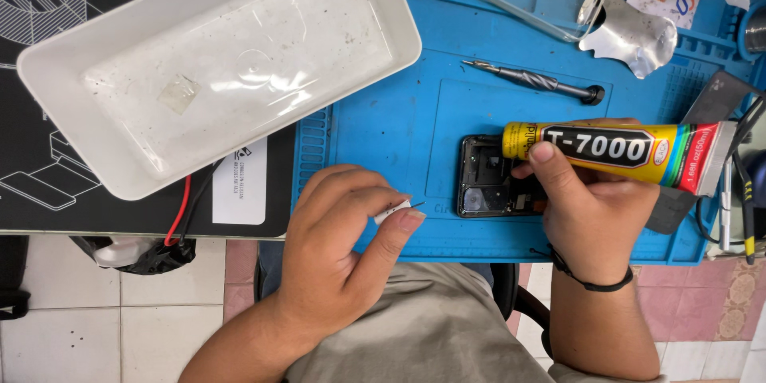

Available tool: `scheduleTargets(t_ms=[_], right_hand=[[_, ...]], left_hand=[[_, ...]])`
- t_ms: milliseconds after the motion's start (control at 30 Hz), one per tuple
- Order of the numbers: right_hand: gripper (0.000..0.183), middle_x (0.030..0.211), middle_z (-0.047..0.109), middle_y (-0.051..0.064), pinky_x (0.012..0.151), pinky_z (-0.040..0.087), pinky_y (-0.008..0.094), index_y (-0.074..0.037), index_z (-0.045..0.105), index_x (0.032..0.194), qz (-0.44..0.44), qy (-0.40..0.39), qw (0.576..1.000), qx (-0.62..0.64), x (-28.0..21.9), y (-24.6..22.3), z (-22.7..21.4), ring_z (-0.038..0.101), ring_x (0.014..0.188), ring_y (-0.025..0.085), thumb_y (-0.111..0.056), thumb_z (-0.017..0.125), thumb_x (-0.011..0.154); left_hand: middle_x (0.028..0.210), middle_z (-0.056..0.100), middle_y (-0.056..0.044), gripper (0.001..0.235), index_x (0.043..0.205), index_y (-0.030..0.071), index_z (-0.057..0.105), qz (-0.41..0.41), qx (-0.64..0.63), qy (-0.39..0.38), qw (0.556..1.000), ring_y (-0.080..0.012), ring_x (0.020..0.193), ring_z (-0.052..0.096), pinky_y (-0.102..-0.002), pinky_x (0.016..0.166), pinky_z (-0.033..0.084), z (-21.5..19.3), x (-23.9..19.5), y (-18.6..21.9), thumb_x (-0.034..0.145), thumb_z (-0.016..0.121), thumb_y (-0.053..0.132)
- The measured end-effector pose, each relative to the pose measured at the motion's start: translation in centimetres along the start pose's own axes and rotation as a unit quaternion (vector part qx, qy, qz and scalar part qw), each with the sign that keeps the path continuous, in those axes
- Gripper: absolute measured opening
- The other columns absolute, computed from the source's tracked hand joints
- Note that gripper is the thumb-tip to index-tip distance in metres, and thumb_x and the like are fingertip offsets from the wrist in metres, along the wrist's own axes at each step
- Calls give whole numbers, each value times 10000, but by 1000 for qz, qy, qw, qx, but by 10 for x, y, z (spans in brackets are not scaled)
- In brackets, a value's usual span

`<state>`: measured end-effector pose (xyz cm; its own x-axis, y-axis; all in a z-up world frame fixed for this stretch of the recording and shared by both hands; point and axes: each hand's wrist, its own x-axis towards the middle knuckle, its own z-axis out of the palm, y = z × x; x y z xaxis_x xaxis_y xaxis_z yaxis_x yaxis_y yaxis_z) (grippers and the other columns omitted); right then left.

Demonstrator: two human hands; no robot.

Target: The person uses a blue electric screwdriver to remove screws from a disassembled smartphone and its black plastic frame. They then apply T-7000 adhesive from a tube onto the phone's internal chassis.

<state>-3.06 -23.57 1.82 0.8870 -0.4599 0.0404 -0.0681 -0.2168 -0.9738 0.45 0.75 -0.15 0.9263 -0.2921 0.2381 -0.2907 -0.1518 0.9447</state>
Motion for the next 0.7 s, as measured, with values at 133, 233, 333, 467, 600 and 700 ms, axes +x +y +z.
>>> scheduleTargets(t_ms=[133, 233, 333, 467, 600, 700], right_hand=[[250, 973, 696, 131, 748, 627, 328, 27, 562, 1085, 0, 0, 1000, -1, 0, 1, -4, 713, 807, 194, -3, 802, 1024], [249, 980, 699, 130, 756, 631, 333, 27, 567, 1089, 3, 4, 1000, 11, 1, 2, -8, 713, 819, 192, 5, 804, 1018], [247, 985, 700, 130, 759, 633, 335, 28, 570, 1094, 3, 10, 1000, 7, 2, 4, -11, 715, 825, 192, 11, 804, 1015], [247, 995, 699, 131, 755, 638, 341, 28, 575, 1103, 9, 21, 999, 23, 2, 5, -14, 714, 839, 190, 13, 803, 1008], [252, 993, 697, 133, 749, 640, 341, 28, 567, 1100, 11, 22, 999, 22, 4, 6, -19, 715, 839, 192, 17, 800, 1005], [262, 984, 693, 131, 747, 640, 342, 26, 561, 1103, 13, 26, 999, 34, 4, 6, -22, 711, 829, 191, 23, 802, 997]], left_hand=[[1016, 700, -87, 161, 989, 41, 684, 1, 3, 1, 1000, -242, 984, 651, -345, 842, 515, 1, 1, 0, 928, 789, 146], [1023, 694, -86, 161, 1015, 36, 674, 11, 1, -1, 1000, -239, 998, 653, -348, 862, 514, 0, 1, 1, 945, 777, 138], [1013, 698, -84, 145, 1011, 37, 671, 5, -2, -14, 1000, -231, 976, 660, -344, 850, 515, -1, 1, 0, 950, 769, 126], [1016, 700, -82, 151, 1016, 37, 677, 8, 13, -14, 1000, -243, 995, 656, -354, 872, 512, 0, 1, 1, 943, 770, 131], [1028, 695, -95, 153, 1017, 30, 688, 0, 21, -16, 1000, -248, 1003, 655, -352, 869, 520, 0, 1, 2, 937, 769, 132], [1031, 692, -99, 149, 1010, 25, 699, -7, 26, -16, 999, -249, 1008, 655, -351, 866, 523, 1, 0, 2, 933, 767, 132]])
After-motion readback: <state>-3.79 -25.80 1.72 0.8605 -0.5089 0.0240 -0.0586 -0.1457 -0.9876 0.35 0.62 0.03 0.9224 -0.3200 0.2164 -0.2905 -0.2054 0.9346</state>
